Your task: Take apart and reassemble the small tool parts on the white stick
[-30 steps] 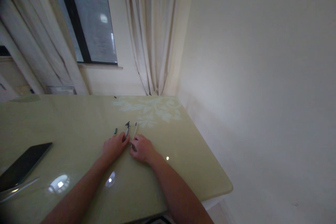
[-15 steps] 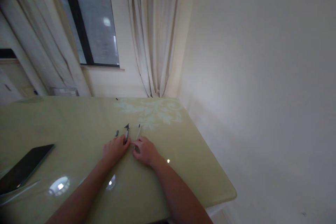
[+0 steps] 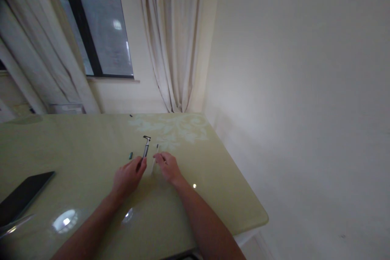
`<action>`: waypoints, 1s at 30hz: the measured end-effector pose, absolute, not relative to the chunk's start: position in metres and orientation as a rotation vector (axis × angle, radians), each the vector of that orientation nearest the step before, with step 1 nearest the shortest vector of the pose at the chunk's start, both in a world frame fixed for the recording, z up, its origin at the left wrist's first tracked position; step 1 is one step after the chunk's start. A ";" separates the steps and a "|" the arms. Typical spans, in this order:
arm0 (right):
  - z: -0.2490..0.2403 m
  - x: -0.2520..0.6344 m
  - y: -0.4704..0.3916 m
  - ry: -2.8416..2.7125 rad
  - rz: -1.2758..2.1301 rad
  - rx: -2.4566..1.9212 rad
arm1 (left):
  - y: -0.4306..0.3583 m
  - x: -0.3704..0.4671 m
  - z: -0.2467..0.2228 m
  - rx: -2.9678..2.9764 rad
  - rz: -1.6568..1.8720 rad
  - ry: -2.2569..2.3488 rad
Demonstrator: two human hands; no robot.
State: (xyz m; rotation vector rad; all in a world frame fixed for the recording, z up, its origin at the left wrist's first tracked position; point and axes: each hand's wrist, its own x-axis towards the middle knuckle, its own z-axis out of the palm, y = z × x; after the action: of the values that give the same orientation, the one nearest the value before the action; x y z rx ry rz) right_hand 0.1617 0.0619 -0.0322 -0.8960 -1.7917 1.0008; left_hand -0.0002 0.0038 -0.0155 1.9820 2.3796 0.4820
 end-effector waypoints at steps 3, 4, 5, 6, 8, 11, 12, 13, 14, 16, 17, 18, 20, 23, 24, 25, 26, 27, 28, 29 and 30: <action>-0.029 0.159 0.062 -1.640 1.286 -0.769 | 0.000 0.016 -0.023 2.174 0.583 2.114; -0.027 0.159 0.062 -1.578 1.351 -0.745 | 0.001 0.019 -0.026 2.231 0.622 2.005; -0.026 0.160 0.063 -1.508 1.397 -0.724 | 0.002 0.019 -0.030 2.275 0.667 1.905; -0.023 0.162 0.065 -1.437 1.422 -0.700 | 0.004 0.018 -0.032 2.296 0.725 1.828; -0.018 0.169 0.069 -1.334 1.435 -0.654 | 0.009 0.009 -0.035 2.265 0.915 1.724; -0.012 0.182 0.073 -1.353 1.530 -0.616 | 0.015 -0.008 -0.032 2.030 1.333 1.610; -0.011 0.186 0.074 -1.403 1.598 -0.604 | 0.016 -0.013 -0.030 1.928 1.431 1.564; -0.011 0.189 0.074 -1.458 1.666 -0.592 | 0.016 -0.016 -0.027 1.835 1.480 1.514; -0.011 0.191 0.073 -1.515 1.721 -0.581 | 0.015 -0.017 -0.024 1.758 1.482 1.461; -0.012 0.192 0.071 -1.615 1.781 -0.570 | 0.013 -0.017 -0.020 1.662 1.410 1.349; -0.012 0.192 0.070 -1.659 1.790 -0.565 | 0.012 -0.016 -0.019 1.632 1.371 1.298; -0.012 0.191 0.069 -1.702 1.792 -0.561 | 0.011 -0.014 -0.018 1.607 1.343 1.256; -0.012 0.189 0.066 -1.773 1.801 -0.551 | 0.009 -0.012 -0.018 1.563 1.317 1.201; -0.010 0.189 0.065 -1.819 1.814 -0.543 | 0.008 -0.012 -0.019 1.515 1.301 1.170; -0.010 0.189 0.065 -1.824 1.814 -0.541 | 0.008 -0.013 -0.019 1.505 1.299 1.169; -0.010 0.189 0.065 -1.827 1.810 -0.538 | 0.008 -0.013 -0.018 1.497 1.296 1.170; -0.011 0.190 0.065 -1.832 1.806 -0.536 | 0.008 -0.014 -0.018 1.490 1.293 1.172; -0.011 0.191 0.065 -1.838 1.804 -0.538 | 0.009 -0.015 -0.017 1.484 1.289 1.171; -0.011 0.191 0.065 -1.840 1.806 -0.545 | 0.009 -0.015 -0.017 1.477 1.284 1.164; -0.012 0.192 0.065 -1.839 1.807 -0.556 | 0.009 -0.016 -0.016 1.469 1.279 1.155; -0.012 0.192 0.065 -1.836 1.805 -0.569 | 0.009 -0.015 -0.016 1.459 1.275 1.145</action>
State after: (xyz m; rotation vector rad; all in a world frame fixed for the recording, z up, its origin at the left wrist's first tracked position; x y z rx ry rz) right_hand 0.1920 0.0650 -0.0117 -0.5688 -1.8363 1.8054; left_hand -0.0155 0.0086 -0.0165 1.4586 1.1445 1.2753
